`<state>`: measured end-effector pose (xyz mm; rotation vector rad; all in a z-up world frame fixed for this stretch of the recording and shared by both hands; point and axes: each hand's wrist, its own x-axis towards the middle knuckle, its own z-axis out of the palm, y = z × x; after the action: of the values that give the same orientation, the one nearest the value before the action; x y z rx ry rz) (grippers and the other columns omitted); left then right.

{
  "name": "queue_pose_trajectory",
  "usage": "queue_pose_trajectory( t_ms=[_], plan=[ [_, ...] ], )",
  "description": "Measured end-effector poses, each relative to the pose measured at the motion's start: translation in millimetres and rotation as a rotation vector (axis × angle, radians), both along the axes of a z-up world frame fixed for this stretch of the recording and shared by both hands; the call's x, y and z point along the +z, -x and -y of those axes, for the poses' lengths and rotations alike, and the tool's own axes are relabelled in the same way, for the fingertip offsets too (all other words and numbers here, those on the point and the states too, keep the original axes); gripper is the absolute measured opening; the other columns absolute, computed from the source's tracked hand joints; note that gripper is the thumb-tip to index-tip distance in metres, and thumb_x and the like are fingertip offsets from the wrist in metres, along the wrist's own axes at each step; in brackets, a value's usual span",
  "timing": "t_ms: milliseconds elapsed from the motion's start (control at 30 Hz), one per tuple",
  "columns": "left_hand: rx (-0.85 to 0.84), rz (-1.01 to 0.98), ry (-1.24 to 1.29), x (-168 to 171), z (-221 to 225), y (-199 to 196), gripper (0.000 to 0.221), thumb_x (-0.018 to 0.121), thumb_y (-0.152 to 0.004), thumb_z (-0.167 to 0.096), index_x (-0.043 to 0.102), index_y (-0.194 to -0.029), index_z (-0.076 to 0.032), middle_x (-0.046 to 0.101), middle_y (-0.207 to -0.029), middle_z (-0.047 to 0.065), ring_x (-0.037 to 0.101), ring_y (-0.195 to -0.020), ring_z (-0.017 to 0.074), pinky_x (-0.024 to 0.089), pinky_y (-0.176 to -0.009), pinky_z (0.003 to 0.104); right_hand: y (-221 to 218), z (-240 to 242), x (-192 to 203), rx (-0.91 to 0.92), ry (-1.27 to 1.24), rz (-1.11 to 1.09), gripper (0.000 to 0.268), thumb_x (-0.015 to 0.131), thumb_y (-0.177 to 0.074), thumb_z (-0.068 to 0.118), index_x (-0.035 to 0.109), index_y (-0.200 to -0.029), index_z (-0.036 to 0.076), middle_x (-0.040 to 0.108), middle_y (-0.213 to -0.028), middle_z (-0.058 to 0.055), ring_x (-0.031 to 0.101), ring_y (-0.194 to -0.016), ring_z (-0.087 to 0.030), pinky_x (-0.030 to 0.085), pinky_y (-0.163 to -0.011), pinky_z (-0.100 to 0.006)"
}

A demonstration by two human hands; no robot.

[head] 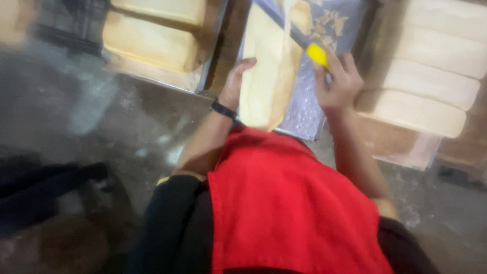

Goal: The person trims a loaf of bread using a knife over a metal tray and places the pieces into a plastic bag. The person then moves trays of bread onto a storage rack.

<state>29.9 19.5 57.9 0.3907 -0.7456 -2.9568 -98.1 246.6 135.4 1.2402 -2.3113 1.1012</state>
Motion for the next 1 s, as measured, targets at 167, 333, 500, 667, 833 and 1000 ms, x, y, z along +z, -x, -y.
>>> queue_pose_trajectory(
  t_ms=[167, 333, 500, 667, 833, 1000],
  plan=[
    [0.051, 0.025, 0.013, 5, -5, -1, 0.05, 0.061, -0.095, -0.027, 0.061, -0.129, 0.009, 0.072, -0.116, 0.023, 0.073, -0.103, 0.0319, 0.06, -0.094, 0.041, 2, 3, -4, -0.02, 0.007, 0.057, 0.032, 0.076, -0.105, 0.01, 0.069, -0.136, 0.005, 0.063, -0.098, -0.014, 0.065, -0.078, -0.025, 0.053, -0.068, -0.035],
    [0.051, 0.062, -0.052, 1, 3, -5, 0.057, 0.062, -0.09, -0.029, 0.058, -0.132, 0.009, 0.071, -0.12, 0.024, 0.073, -0.107, 0.0331, 0.061, -0.096, 0.041, -7, -9, -14, -0.071, 0.0, 0.091, 0.032, 0.073, -0.104, 0.013, 0.07, -0.135, 0.005, 0.066, -0.1, -0.014, 0.067, -0.079, -0.022, 0.055, -0.07, -0.033],
    [0.031, 0.011, 0.081, -15, -5, -5, 0.06, 0.064, -0.092, -0.026, 0.055, -0.137, 0.012, 0.068, -0.125, 0.026, 0.068, -0.112, 0.0358, 0.057, -0.101, 0.045, 19, 6, -47, -0.092, 0.024, 0.172, 0.028, 0.07, -0.108, 0.016, 0.071, -0.132, 0.001, 0.068, -0.096, -0.018, 0.065, -0.081, -0.026, 0.051, -0.073, -0.036],
    [0.059, -0.074, -0.133, -21, -6, -3, 0.067, 0.062, -0.086, -0.033, 0.053, -0.139, 0.007, 0.068, -0.128, 0.024, 0.068, -0.115, 0.0363, 0.057, -0.102, 0.046, 38, -4, -78, -0.088, 0.089, 0.685, 0.033, 0.059, -0.113, 0.023, 0.069, -0.133, -0.001, 0.071, -0.094, -0.005, 0.063, -0.085, -0.011, 0.051, -0.076, -0.028],
    [0.114, -0.062, -0.215, -14, 5, -1, 0.069, 0.064, -0.089, -0.035, 0.052, -0.143, 0.007, 0.066, -0.131, 0.026, 0.065, -0.118, 0.0369, 0.055, -0.106, 0.048, 23, -6, -83, -0.058, 0.156, 0.683, 0.035, 0.058, -0.111, 0.021, 0.069, -0.132, -0.004, 0.062, -0.086, -0.003, 0.053, -0.077, -0.01, 0.044, -0.068, -0.031],
    [0.189, -0.16, -0.289, 1, -8, -5, 0.066, 0.063, -0.087, -0.036, 0.055, -0.141, 0.001, 0.067, -0.13, 0.023, 0.067, -0.116, 0.0367, 0.058, -0.102, 0.049, 10, -17, -45, 0.021, -0.046, 0.331, 0.029, 0.063, -0.11, 0.016, 0.068, -0.132, -0.002, 0.069, -0.101, -0.011, 0.065, -0.085, -0.019, 0.053, -0.075, -0.036]
  ],
)
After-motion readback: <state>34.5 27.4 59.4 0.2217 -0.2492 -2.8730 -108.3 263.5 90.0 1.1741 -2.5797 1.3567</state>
